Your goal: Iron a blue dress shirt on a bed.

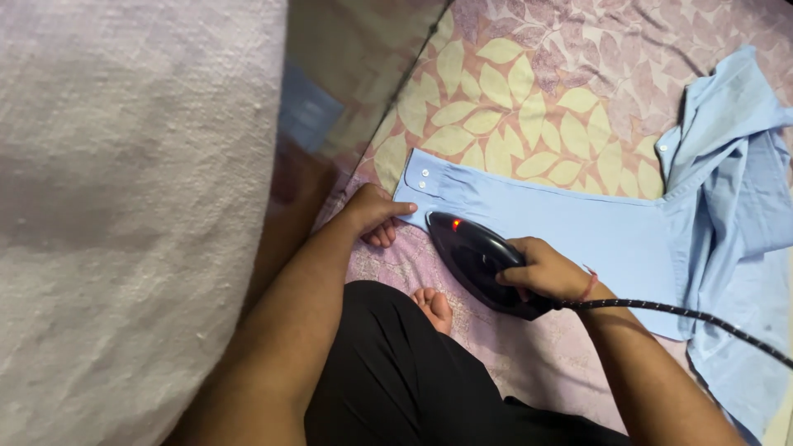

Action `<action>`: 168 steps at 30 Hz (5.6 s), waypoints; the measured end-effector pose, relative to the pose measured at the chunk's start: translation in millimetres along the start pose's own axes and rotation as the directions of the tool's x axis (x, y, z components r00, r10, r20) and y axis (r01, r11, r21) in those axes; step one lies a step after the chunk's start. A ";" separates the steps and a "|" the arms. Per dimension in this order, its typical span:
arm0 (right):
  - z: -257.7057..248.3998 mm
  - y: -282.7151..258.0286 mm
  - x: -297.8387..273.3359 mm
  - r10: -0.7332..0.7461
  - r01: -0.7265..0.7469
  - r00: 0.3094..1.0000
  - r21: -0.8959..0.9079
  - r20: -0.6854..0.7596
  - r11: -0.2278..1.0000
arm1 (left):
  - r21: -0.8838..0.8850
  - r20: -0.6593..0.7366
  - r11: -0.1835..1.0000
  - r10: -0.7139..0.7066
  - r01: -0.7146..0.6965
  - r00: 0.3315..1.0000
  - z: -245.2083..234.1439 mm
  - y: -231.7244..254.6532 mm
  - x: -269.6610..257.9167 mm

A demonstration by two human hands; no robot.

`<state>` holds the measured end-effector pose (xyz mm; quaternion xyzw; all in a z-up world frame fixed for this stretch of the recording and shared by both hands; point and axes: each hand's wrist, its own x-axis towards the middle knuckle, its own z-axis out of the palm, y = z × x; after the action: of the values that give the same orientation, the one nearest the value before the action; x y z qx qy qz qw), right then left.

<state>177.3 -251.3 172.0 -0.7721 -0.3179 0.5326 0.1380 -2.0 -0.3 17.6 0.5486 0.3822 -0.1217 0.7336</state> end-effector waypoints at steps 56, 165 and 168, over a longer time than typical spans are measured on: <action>-14.4 -5.3 -8.5 0.044 -0.045 0.999 0.030 0.015 0.999 | 0.059 0.019 0.998 -0.010 0.009 1.000 -3.4 -12.9 21.7; -49.1 8.8 5.6 -0.040 0.047 0.994 -0.067 0.106 0.997 | 0.729 -0.202 0.682 0.139 0.054 0.969 21.7 68.9 6.5; -47.2 1.3 4.4 -0.064 0.074 0.993 -0.101 0.098 0.992 | 0.740 -0.218 0.671 0.172 0.048 0.961 18.2 66.5 10.3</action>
<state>221.7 -243.6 186.7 -0.7407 -0.3779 0.5462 0.1007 52.5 10.4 59.7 0.8220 0.3770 -0.1649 0.3936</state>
